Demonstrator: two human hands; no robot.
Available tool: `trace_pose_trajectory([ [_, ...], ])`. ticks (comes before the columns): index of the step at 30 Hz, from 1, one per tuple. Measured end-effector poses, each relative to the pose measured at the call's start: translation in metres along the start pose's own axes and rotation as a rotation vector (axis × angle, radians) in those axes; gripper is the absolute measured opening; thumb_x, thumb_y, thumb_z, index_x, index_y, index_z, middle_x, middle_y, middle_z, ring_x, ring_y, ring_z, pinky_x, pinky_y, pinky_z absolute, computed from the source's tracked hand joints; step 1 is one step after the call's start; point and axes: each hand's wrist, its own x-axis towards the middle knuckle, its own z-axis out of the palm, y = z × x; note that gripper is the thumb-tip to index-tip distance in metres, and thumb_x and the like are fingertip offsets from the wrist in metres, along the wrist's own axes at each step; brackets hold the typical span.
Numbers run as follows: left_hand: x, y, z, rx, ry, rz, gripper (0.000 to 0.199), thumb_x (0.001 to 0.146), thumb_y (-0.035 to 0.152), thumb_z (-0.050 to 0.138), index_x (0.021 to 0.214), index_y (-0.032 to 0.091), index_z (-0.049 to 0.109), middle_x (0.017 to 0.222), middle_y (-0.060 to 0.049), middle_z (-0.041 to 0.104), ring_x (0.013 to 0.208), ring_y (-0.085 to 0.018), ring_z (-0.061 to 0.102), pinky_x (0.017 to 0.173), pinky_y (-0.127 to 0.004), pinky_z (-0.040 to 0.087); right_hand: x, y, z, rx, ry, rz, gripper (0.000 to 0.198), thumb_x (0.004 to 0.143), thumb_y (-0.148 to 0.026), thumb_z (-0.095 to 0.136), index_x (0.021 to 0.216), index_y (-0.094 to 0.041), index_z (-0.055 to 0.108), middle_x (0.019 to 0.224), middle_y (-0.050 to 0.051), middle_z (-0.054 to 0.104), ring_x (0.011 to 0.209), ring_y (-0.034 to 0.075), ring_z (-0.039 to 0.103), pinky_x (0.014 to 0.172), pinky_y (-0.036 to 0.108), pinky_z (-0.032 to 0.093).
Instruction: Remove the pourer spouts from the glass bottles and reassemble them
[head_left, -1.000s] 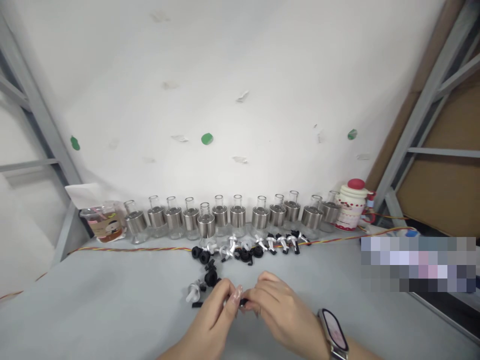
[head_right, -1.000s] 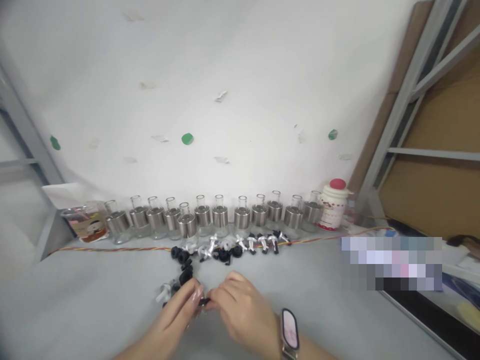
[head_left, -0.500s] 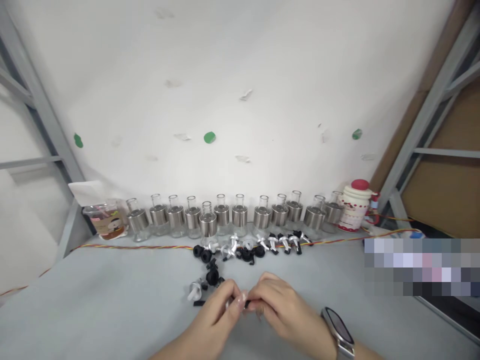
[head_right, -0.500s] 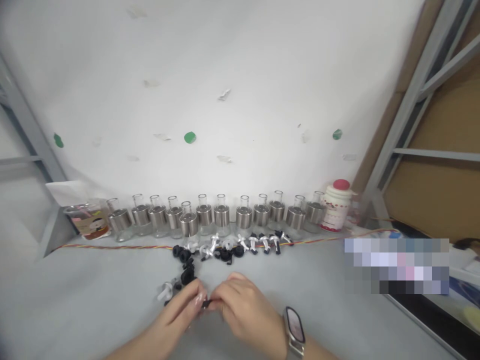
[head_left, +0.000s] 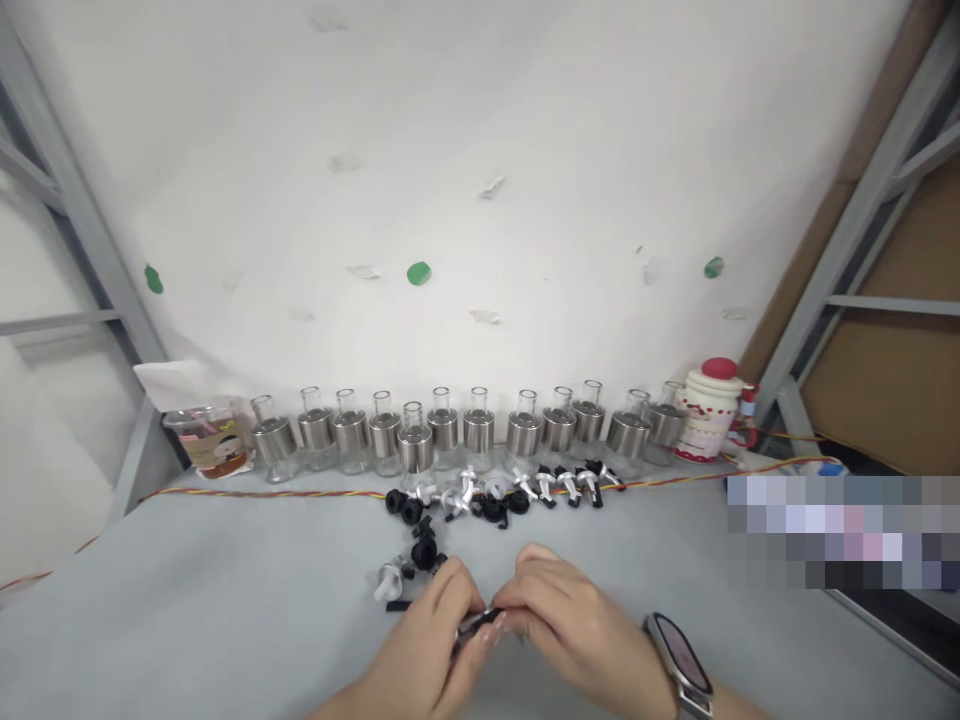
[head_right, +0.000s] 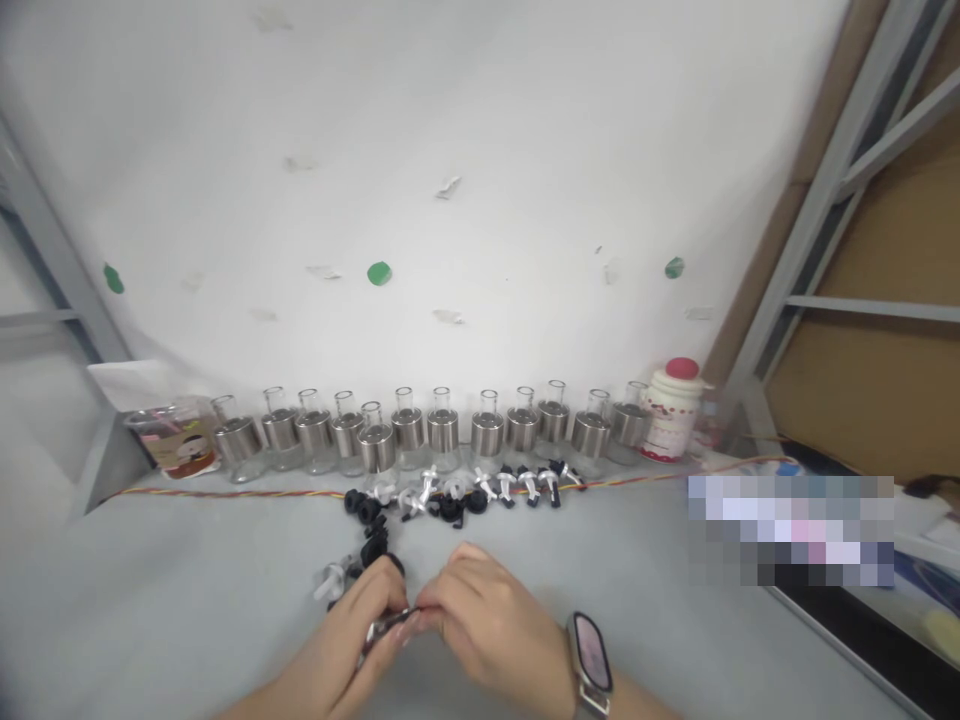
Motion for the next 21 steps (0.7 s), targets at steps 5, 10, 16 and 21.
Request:
trace_pose_trajectory([
  [5,0.001,0.006,0.001,-0.096,0.038,-0.081,0.02,0.087,0.028,0.028,0.073,0.02,0.039,0.071,-0.001,0.04,0.066,-0.015,0.041,0.062,-0.026,0.034,0.0,0.0,0.003,0.004,-0.004,-0.013,0.016,0.088,-0.016,0.038,0.081,-0.019,0.052,0.068,0.0,0.057,0.064,0.012,0.046,0.068,0.026,0.04],
  [10,0.006,0.009,0.003,-0.467,0.088,-0.453,0.029,0.084,0.044,0.034,0.067,0.021,0.037,0.059,0.005,0.034,0.055,-0.01,0.035,0.05,-0.021,0.029,0.001,0.001,0.001,-0.074,0.019,-0.037,0.018,0.088,-0.03,0.041,0.09,-0.017,0.053,0.065,0.001,0.057,0.058,0.013,0.046,0.065,0.029,0.04],
  [16,0.016,-0.008,0.003,-0.568,0.326,-0.637,0.04,0.061,0.048,0.061,0.052,0.021,0.033,0.043,0.011,0.027,0.039,-0.005,0.023,0.04,-0.019,0.019,0.0,0.001,-0.002,-0.129,0.045,-0.01,0.024,0.088,-0.026,0.04,0.11,-0.017,0.046,0.067,0.001,0.06,0.061,0.014,0.051,0.069,0.031,0.041],
  [21,0.018,-0.014,0.002,-0.423,0.402,-0.595,0.037,0.056,0.029,0.064,0.046,0.02,0.03,0.044,0.009,0.027,0.044,-0.006,0.027,0.044,-0.019,0.023,0.0,0.002,-0.001,-0.128,0.003,-0.008,0.023,0.088,-0.023,0.04,0.109,-0.017,0.047,0.067,0.001,0.059,0.06,0.014,0.048,0.068,0.031,0.04],
])
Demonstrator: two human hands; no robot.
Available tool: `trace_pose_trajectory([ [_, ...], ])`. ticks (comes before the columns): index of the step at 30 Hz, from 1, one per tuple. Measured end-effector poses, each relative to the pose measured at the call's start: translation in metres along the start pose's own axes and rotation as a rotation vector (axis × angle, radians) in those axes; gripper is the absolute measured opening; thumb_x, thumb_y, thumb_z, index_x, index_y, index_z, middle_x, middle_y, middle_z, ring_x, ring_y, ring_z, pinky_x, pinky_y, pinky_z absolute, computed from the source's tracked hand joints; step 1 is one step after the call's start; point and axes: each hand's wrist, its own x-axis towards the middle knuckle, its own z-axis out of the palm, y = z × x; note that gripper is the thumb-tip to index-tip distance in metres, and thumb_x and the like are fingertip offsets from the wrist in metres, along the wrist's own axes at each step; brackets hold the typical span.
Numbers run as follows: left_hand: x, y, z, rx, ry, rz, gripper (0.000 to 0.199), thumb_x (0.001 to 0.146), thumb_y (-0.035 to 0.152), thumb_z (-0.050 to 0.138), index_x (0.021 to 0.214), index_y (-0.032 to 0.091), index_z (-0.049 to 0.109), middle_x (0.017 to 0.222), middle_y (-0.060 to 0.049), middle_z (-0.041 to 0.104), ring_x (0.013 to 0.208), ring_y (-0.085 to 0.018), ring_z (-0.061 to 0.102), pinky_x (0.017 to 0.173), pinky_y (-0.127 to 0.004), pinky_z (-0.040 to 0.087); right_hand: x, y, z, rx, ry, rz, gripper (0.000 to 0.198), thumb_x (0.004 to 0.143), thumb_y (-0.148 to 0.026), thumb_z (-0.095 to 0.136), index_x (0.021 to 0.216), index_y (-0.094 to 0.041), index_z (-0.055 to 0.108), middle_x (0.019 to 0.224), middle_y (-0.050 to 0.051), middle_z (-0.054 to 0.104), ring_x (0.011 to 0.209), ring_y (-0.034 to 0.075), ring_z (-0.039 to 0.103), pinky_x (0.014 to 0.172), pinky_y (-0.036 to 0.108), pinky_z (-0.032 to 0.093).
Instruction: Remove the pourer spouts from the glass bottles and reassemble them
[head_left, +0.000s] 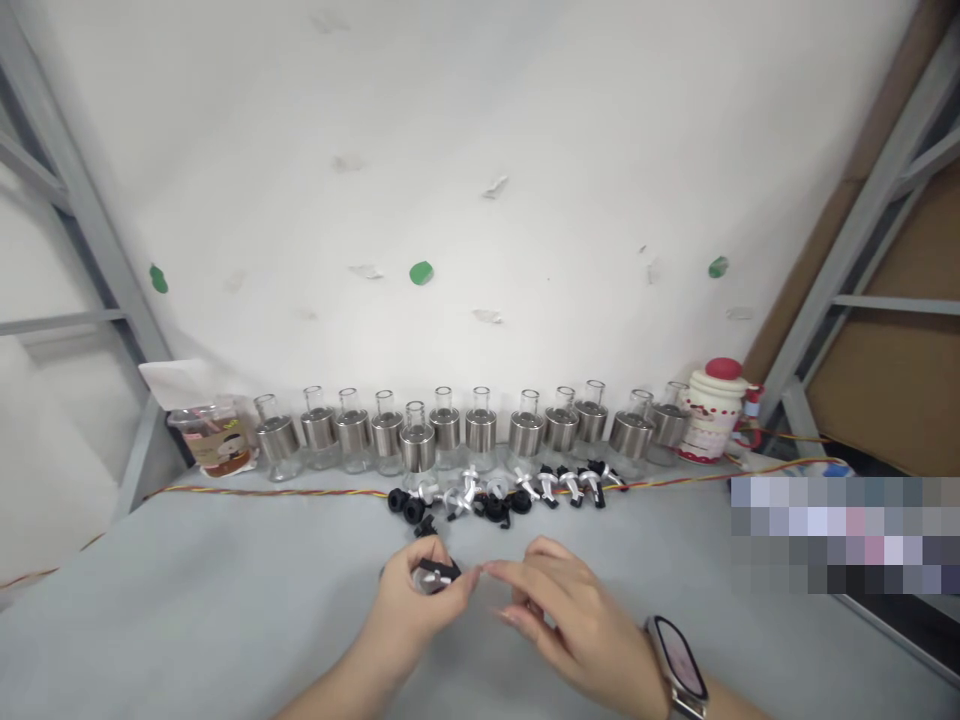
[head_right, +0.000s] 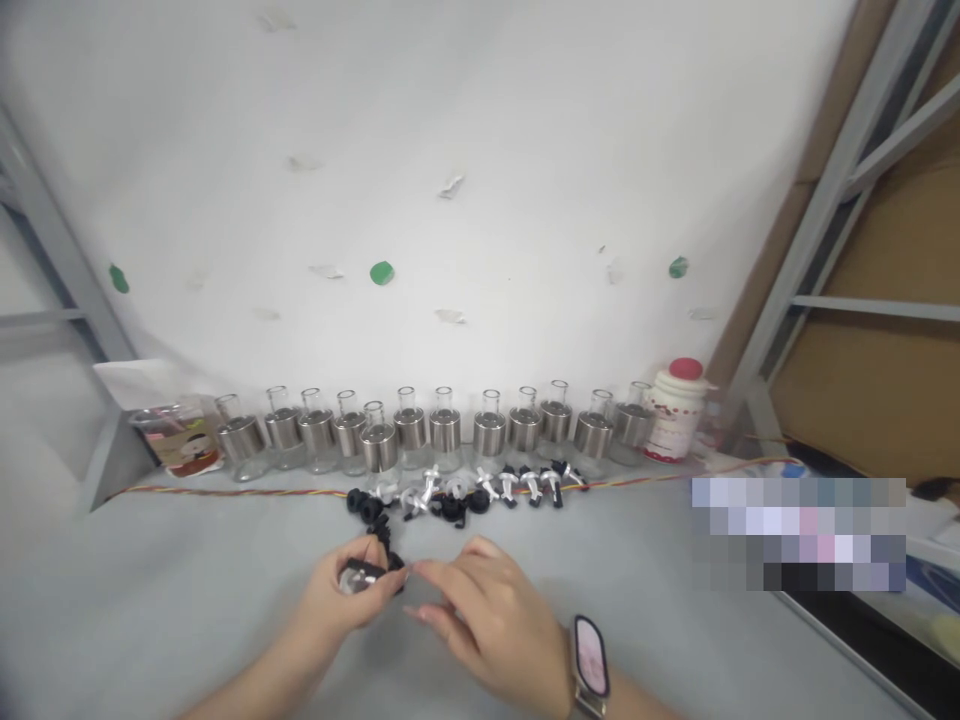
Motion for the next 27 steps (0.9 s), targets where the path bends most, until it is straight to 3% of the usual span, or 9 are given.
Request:
trace_pose_trajectory([
  [4,-0.008,0.001,0.003,0.107,-0.05,0.069,0.032,0.058,0.02,0.059,0.049,0.021,0.028,0.048,0.008,0.03,0.048,-0.007,0.031,0.046,-0.019,0.026,-0.001,0.001,0.002,0.029,-0.012,0.053,0.019,0.089,-0.026,0.034,0.087,-0.017,0.051,0.065,0.002,0.056,0.06,0.014,0.047,0.065,0.029,0.039],
  [10,-0.02,-0.001,0.008,0.282,-0.265,0.164,0.024,0.058,0.011,0.055,0.073,0.02,0.039,0.068,0.004,0.047,0.061,-0.011,0.045,0.055,-0.02,0.037,0.003,0.0,0.007,-0.046,-0.203,0.144,0.031,0.086,-0.043,0.037,0.071,-0.018,0.048,0.062,0.001,0.056,0.062,0.016,0.049,0.061,0.027,0.038],
  [13,-0.019,-0.01,0.009,0.271,-0.306,0.211,0.039,0.062,0.01,0.054,0.096,0.021,0.037,0.076,0.003,0.045,0.064,-0.012,0.049,0.056,-0.021,0.04,0.005,0.002,0.008,-0.066,-0.241,0.18,0.023,0.086,-0.039,0.042,0.077,-0.018,0.05,0.063,0.0,0.058,0.063,0.015,0.051,0.06,0.025,0.038],
  [17,-0.015,-0.019,0.006,0.314,-0.379,0.257,0.071,0.064,0.01,0.057,0.123,0.023,0.021,0.082,0.001,0.047,0.064,-0.012,0.053,0.063,-0.025,0.046,0.003,0.01,0.01,0.005,-0.237,0.21,0.017,0.087,-0.029,0.042,0.079,-0.02,0.054,0.071,0.0,0.062,0.068,0.014,0.053,0.061,0.023,0.038],
  [19,-0.014,-0.016,0.001,0.384,-0.348,0.321,0.073,0.067,0.017,0.06,0.128,0.025,0.02,0.099,-0.005,0.049,0.079,-0.017,0.054,0.075,-0.031,0.046,0.003,0.019,0.011,0.088,-0.18,0.32,0.021,0.087,-0.029,0.042,0.075,-0.02,0.055,0.067,0.0,0.061,0.067,0.014,0.054,0.06,0.023,0.039],
  [22,-0.013,-0.005,-0.006,0.47,-0.22,0.383,0.061,0.077,0.026,0.052,0.131,0.029,0.022,0.126,-0.009,0.035,0.101,-0.022,0.048,0.085,-0.035,0.043,0.004,0.046,0.007,0.197,0.035,0.612,0.029,0.083,-0.039,0.043,0.064,-0.019,0.053,0.052,-0.002,0.056,0.053,0.013,0.054,0.054,0.022,0.041],
  [25,-0.01,0.004,-0.013,0.482,-0.088,0.407,0.054,0.084,0.029,0.042,0.132,0.033,0.019,0.139,-0.007,0.018,0.113,-0.024,0.041,0.087,-0.036,0.043,0.003,0.082,-0.005,0.14,0.21,0.773,0.036,0.083,-0.046,0.036,0.063,-0.019,0.048,0.045,-0.003,0.052,0.042,0.013,0.052,0.044,0.023,0.039],
  [27,-0.008,0.005,-0.014,0.485,-0.036,0.446,0.052,0.085,0.028,0.039,0.133,0.032,0.019,0.142,-0.005,0.014,0.121,-0.025,0.033,0.091,-0.037,0.04,-0.001,0.104,-0.016,0.064,0.31,0.846,0.04,0.082,-0.05,0.035,0.061,-0.019,0.048,0.045,-0.001,0.053,0.041,0.014,0.051,0.043,0.024,0.037],
])
